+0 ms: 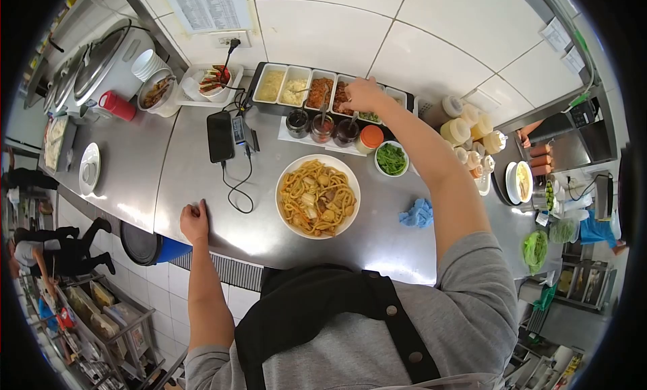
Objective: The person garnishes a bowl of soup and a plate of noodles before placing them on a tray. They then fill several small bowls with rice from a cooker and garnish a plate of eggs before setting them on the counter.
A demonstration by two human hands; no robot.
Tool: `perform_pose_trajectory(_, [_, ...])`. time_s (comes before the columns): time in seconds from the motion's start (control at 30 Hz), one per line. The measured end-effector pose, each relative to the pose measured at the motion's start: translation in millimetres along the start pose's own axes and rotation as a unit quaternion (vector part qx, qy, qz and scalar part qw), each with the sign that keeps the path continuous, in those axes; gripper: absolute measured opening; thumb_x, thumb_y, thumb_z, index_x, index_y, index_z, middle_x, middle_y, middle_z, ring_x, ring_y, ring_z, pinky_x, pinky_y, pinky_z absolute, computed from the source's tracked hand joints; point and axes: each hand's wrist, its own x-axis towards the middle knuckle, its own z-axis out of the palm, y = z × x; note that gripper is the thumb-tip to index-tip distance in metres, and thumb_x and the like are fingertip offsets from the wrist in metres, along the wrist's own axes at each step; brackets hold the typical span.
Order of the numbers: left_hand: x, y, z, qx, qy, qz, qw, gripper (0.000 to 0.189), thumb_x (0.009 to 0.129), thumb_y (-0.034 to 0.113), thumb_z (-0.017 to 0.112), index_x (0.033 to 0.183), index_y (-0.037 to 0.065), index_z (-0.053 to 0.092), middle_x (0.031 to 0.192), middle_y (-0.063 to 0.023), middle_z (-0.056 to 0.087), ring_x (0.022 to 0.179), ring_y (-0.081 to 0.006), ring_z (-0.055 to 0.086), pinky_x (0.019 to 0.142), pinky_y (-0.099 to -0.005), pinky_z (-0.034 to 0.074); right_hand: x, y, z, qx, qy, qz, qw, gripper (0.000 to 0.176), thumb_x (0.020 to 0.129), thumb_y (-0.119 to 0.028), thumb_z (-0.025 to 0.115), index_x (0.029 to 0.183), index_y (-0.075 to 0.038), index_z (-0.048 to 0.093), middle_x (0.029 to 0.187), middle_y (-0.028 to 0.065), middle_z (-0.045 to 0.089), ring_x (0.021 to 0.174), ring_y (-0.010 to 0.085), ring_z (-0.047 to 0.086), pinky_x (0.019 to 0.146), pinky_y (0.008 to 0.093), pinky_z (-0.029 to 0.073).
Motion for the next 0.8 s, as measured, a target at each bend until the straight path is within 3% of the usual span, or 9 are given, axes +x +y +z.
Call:
perform_pose_trajectory(0.1, [0.8,-1.8,2.2,0.000,0.001,0.002,1.000,0.049,0.090,0.040,0.074,0.067,0.003,0.051,0.070,-0.0099,0.057,0.068,-0.0324,0.057,0.064,-0.0464,0.045,-2.6,0.5,4.6,-0.051,0.072,0.007,0.996,0.056,0.071,-0.064,0.081,0.087,-0.010,0.074,0.089,0.0098,0.070,0.103,0.0283,0.064,0.089,0.0509,0.041])
perform_pose_trajectory(0.2, [0.3,-2.0,2.0,-0.002,0.004,0.003,1.000,0.049,0.090,0.040,0.074,0.066,0.004,0.051,0.070,-0.0098,0.056,0.068,-0.0324,0.057,0.064,-0.0466,0.045,0.1,7.2,9.7,-0.046,0.122,0.026,0.991,0.055,0.068,-0.065,0.082,0.080,-0.012,0.073,0.085,0.0082,0.069,0.097,0.0265,0.064,0.085,0.0490,0.039])
perform_pose_trajectory(0.3, [0.6,-1.9,1.3,0.002,0.004,0.003,1.000,0.050,0.090,0.041,0.074,0.066,0.004,0.051,0.070,-0.0096,0.056,0.068,-0.0324,0.056,0.064,-0.0468,0.045,1.9,19.1,5.2,-0.024,0.105,0.059,0.992,0.061,0.067,-0.069,0.081,0.088,-0.013,0.077,0.089,0.0080,0.071,0.100,0.0262,0.065,0.091,0.0515,0.040])
perform_pose_trajectory(0.8, [1.0,-0.4,-0.1,-0.004,0.012,0.005,1.000,0.050,0.089,0.041,0.074,0.066,0.004,0.050,0.070,-0.0108,0.057,0.067,-0.0331,0.057,0.063,-0.0469,0.045,-16.4,25.9,-7.6,0.066,0.166,0.088,0.980,0.059,0.063,-0.068,0.084,0.074,-0.012,0.070,0.082,0.0060,0.069,0.087,0.0254,0.064,0.084,0.0449,0.034])
